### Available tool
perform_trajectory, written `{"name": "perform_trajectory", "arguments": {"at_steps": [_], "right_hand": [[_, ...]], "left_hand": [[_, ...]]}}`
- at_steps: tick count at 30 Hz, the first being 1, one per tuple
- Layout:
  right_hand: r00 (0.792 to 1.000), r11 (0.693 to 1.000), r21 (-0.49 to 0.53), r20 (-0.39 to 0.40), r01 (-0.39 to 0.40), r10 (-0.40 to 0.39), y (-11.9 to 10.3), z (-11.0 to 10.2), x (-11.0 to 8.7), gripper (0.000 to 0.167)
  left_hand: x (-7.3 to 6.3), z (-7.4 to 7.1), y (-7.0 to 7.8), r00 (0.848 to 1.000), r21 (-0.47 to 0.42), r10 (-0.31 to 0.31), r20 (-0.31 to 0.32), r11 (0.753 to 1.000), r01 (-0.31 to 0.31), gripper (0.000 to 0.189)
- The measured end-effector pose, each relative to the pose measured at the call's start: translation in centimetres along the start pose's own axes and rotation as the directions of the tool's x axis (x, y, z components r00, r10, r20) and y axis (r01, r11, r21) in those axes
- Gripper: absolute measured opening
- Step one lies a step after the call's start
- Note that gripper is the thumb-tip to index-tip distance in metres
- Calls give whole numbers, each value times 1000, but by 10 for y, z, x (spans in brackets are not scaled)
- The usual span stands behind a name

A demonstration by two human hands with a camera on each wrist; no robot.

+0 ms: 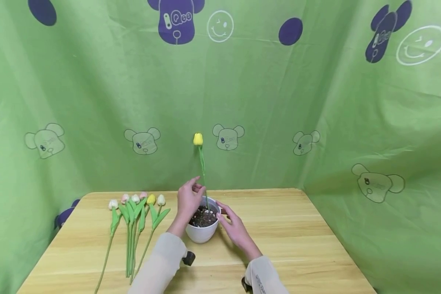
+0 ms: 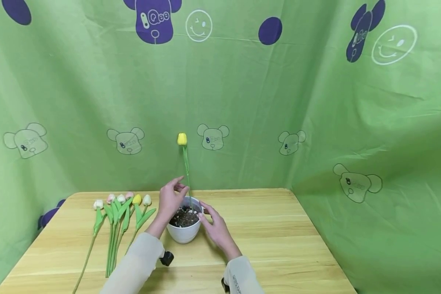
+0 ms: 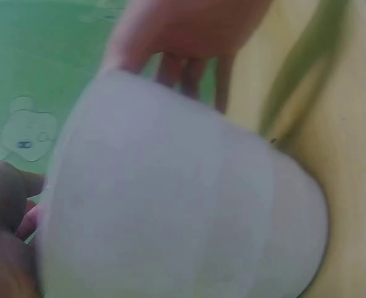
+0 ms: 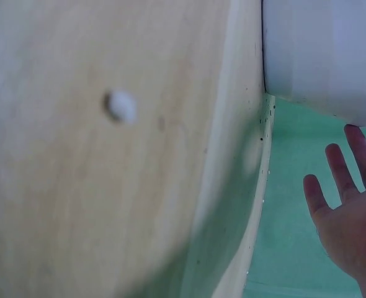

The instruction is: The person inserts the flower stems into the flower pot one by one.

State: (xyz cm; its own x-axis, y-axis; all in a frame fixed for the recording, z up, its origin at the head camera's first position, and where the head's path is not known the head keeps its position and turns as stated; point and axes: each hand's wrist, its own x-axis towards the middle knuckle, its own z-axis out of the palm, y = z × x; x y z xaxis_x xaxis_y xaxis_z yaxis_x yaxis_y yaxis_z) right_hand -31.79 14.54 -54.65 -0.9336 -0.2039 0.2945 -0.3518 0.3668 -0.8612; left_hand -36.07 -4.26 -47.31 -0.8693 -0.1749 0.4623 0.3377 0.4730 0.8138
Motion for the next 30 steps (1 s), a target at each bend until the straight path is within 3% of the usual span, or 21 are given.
{"name": "perform_trajectory", "arguments": {"at_steps": [6,12,15,22,30], "right_hand": [[1000,1000,-25,9,-16,16,1,-4,-3,49],[999,998,-56,31,-40,42,0,-7,-3,50],[999,998,-57,35,-22,24,-2,-6,0,50],[1000,1000,-6,12,5,-5,-2,-2,0,48],[1000,1000,-26,8,1,-1,-1,-2,0,47]], "left_hand": [[-1,-30,9,998,-29,36,46,999,-34,43],[-11,-77,19,995,-5,51,91,999,-51,46],[-16,-101,16,994,21,44,98,999,-46,47],[-41,-154,-9,994,115,3,105,993,-15,49],[-84,-202,-55,996,222,-87,34,972,78,47]]}}
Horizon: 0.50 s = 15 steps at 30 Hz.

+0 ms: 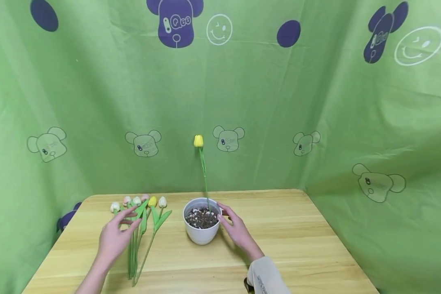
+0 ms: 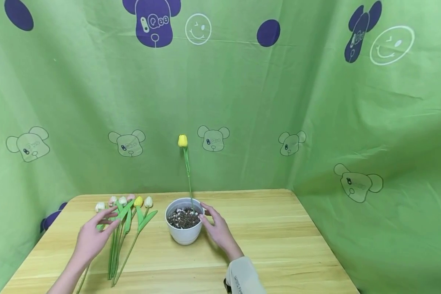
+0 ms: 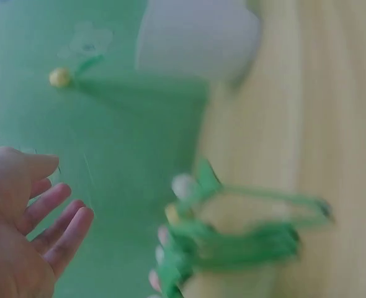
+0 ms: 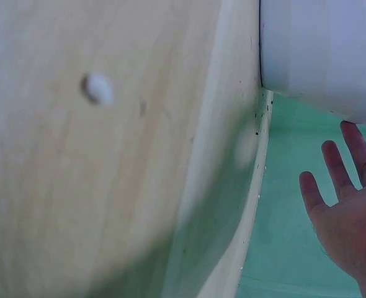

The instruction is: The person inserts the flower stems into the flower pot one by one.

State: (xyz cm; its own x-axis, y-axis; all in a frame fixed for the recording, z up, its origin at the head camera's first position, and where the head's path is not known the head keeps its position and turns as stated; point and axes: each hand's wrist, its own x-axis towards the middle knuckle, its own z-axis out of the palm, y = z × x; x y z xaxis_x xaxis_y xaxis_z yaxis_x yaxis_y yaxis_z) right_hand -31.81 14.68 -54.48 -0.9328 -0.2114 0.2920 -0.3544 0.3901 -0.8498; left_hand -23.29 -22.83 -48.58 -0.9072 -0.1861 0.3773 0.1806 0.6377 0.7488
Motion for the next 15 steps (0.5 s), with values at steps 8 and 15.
{"name": "perform_trajectory", "arguments": {"at_steps": [8,15], "right_hand": [[1000,1000,-21,8,0,0,1,1,2,48],[1000,1000,16,-11,-10,10,1,2,1,48]], "left_hand": [[-31,-27,-55,996,195,-83,-22,977,85,46],[-39,-41,-83,966,245,-246,76,944,221,53]]}}
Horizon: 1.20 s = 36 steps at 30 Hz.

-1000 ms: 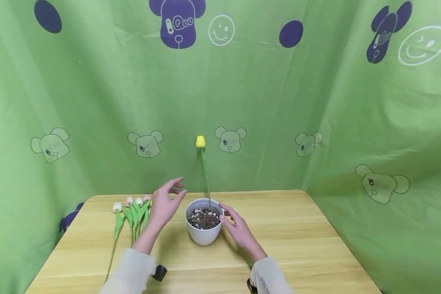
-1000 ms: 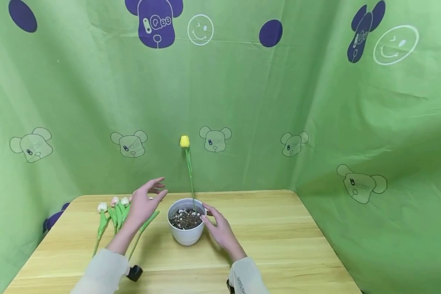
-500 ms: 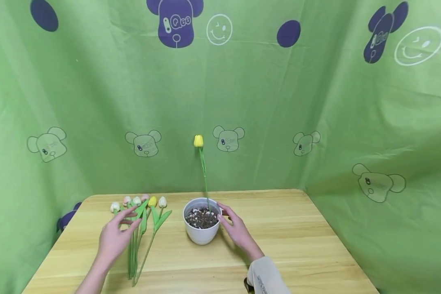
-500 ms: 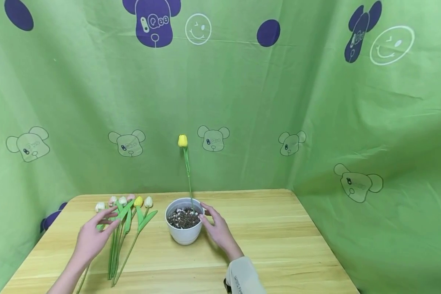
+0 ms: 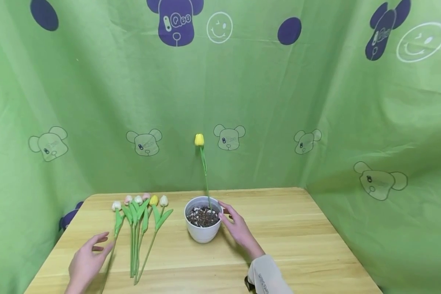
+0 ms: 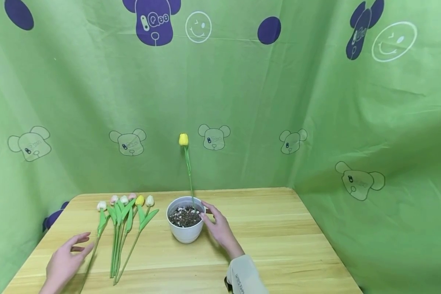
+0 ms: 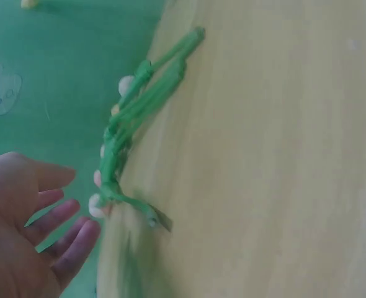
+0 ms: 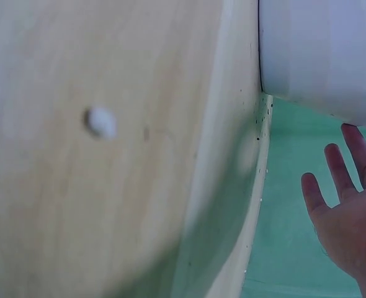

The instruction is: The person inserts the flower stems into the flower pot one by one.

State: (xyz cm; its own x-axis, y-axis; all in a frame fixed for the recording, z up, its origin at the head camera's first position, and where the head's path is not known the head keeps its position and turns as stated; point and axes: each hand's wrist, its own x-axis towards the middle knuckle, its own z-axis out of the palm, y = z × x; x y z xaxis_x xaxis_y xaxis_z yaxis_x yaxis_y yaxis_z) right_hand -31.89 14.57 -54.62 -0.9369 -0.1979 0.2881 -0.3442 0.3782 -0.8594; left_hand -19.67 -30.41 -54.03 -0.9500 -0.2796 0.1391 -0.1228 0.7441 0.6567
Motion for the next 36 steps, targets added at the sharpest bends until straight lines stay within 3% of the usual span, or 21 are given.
{"name": "perform_trajectory", "arguments": {"at_steps": [6,16,29,36], "right_hand": [[1000,1000,15,8,-7,7,-2,-2,-1,48],[1000,999,33,16,-9,8,-2,-1,0,49],[1000,999,32,10,-12,12,-2,-2,1,48],[1000,999,48,20,-14,13,-1,-1,0,48]], "left_hand": [[3,4,-7,998,-10,-12,60,1000,12,56],[7,14,-12,996,1,-21,92,1000,21,62],[12,20,-11,998,-36,-17,66,999,19,56],[12,19,-10,998,3,-43,40,999,43,50]]}}
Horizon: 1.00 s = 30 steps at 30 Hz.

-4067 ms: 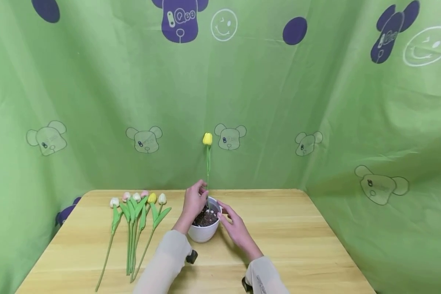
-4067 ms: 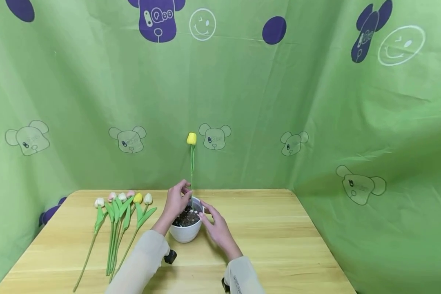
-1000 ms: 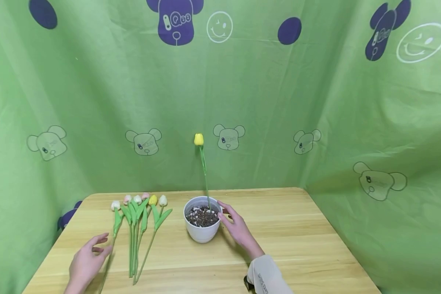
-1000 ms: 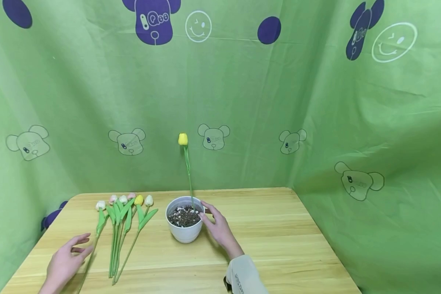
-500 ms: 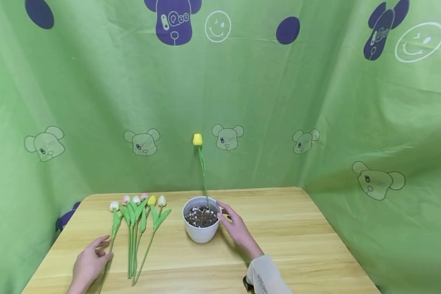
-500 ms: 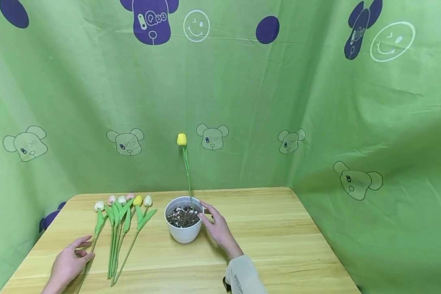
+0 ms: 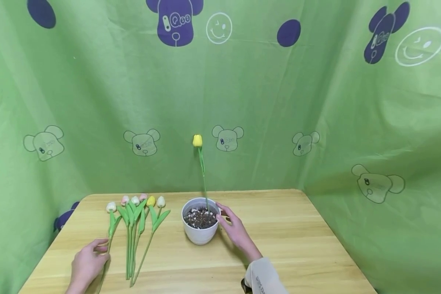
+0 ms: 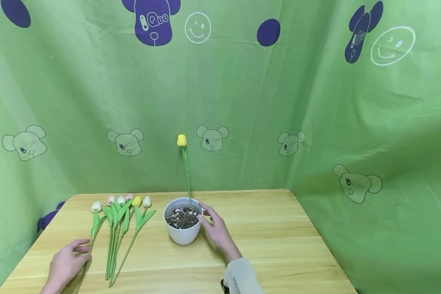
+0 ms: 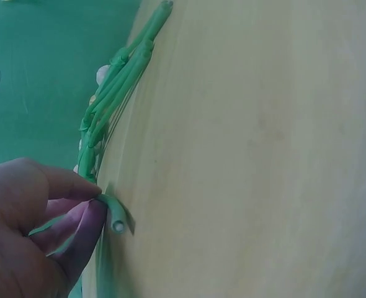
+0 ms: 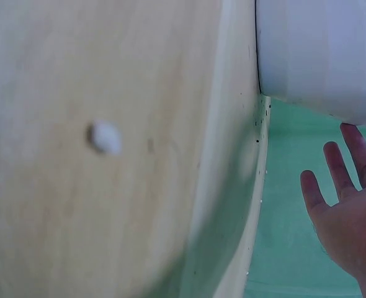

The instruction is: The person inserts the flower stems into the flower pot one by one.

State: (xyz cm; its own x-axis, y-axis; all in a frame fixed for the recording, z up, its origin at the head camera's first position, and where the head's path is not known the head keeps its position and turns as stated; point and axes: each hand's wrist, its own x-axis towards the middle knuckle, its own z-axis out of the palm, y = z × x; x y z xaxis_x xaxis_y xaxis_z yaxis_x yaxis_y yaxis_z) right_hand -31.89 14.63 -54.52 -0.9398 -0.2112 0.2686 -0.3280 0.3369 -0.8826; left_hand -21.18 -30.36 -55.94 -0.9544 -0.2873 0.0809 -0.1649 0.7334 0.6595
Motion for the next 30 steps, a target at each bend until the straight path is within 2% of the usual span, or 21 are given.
{"name": "perform_trajectory", "arguments": {"at_steps": [14,21,24,30], "right_hand": [[1000,1000,0,-16,6,-6,1,3,-2,48],[1000,1000,24,-13,-4,4,4,4,-2,48],[1000,1000,29,-9,-2,2,3,3,-1,48],[1000,1000,21,-13,-18,18,3,3,-1,48]], "left_hand": [[-5,-7,1,999,-22,-28,-36,999,27,47],[-9,-7,2,993,-34,-42,-106,999,39,45],[-11,-7,4,992,-62,-52,-116,997,45,44],[-15,-8,12,991,-113,-15,-136,994,0,43]]}}
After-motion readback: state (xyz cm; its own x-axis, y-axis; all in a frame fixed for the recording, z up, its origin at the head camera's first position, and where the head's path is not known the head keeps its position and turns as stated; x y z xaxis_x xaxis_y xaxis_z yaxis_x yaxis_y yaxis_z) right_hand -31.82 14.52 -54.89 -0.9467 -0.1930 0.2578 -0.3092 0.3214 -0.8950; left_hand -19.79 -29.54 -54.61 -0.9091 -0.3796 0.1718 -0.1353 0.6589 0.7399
